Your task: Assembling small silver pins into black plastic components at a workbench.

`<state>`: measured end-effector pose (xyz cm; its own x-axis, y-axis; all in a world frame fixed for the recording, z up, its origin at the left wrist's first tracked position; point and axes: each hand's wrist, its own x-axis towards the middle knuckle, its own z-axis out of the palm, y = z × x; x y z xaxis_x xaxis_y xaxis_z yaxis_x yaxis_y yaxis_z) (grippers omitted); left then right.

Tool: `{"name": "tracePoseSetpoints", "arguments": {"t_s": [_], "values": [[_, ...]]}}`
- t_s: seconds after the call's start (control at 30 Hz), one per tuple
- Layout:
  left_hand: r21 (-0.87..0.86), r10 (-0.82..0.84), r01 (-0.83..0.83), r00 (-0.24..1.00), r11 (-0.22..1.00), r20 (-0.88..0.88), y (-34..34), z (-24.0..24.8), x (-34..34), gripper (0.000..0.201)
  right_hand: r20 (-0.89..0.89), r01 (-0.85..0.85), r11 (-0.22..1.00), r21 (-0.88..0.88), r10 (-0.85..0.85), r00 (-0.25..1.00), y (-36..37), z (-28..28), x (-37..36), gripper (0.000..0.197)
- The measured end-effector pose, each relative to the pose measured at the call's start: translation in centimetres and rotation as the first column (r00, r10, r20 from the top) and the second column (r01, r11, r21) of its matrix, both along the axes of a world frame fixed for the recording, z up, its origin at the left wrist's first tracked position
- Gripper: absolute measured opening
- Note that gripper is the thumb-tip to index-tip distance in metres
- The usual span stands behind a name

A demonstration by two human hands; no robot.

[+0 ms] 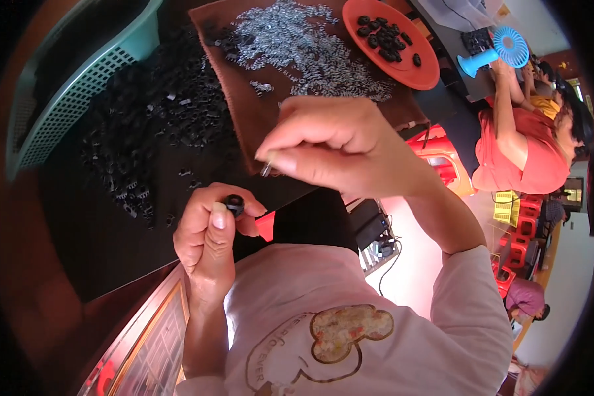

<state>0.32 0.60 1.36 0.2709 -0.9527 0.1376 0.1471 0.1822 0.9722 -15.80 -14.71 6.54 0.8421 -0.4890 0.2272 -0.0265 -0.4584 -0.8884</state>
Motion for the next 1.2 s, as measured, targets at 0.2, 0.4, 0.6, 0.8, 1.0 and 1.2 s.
{"name": "tracePoseSetpoints", "arguments": {"t_s": [0.2, 0.4, 0.6, 0.8, 1.0, 1.2], "values": [[-0.024, 0.004, -0.006, 0.997, 1.000, -0.078, 0.4, -0.3, 0.1, 0.032, 0.118, -0.145, 0.985, 0.088, 0.134, 0.984, 1.4, -0.3, 2.8, 0.009], [-0.055, -0.021, 0.016, 0.996, 0.998, -0.088, 0.3, -0.6, 0.4, 0.032, 0.087, -0.095, 0.995, -0.021, 0.097, 0.992, 2.0, -0.3, 2.5, 0.008], [-0.067, -0.004, -0.003, 0.994, 0.998, -0.113, 0.2, -0.8, 0.4, 0.033, 0.141, -0.078, 0.994, -0.080, 0.089, 0.986, 2.6, -0.6, 2.8, 0.012], [-0.056, 0.021, -0.028, 0.992, 0.998, -0.121, 0.2, -0.6, 0.3, 0.033, 0.146, 0.015, 0.975, -0.221, 0.018, 0.989, 3.1, -1.1, 2.9, 0.007], [-0.053, 0.016, -0.020, 0.997, 0.998, -0.082, 0.1, -0.6, 0.4, 0.034, 0.091, 0.007, 0.934, -0.357, 0.027, 0.995, 3.3, -1.3, 2.3, 0.014], [-0.034, 0.054, -0.059, 0.990, 0.998, -0.130, 0.1, -0.7, 0.3, 0.033, 0.030, 0.004, 0.885, -0.466, 0.011, 0.999, 4.1, -1.3, 2.5, 0.031]]}}
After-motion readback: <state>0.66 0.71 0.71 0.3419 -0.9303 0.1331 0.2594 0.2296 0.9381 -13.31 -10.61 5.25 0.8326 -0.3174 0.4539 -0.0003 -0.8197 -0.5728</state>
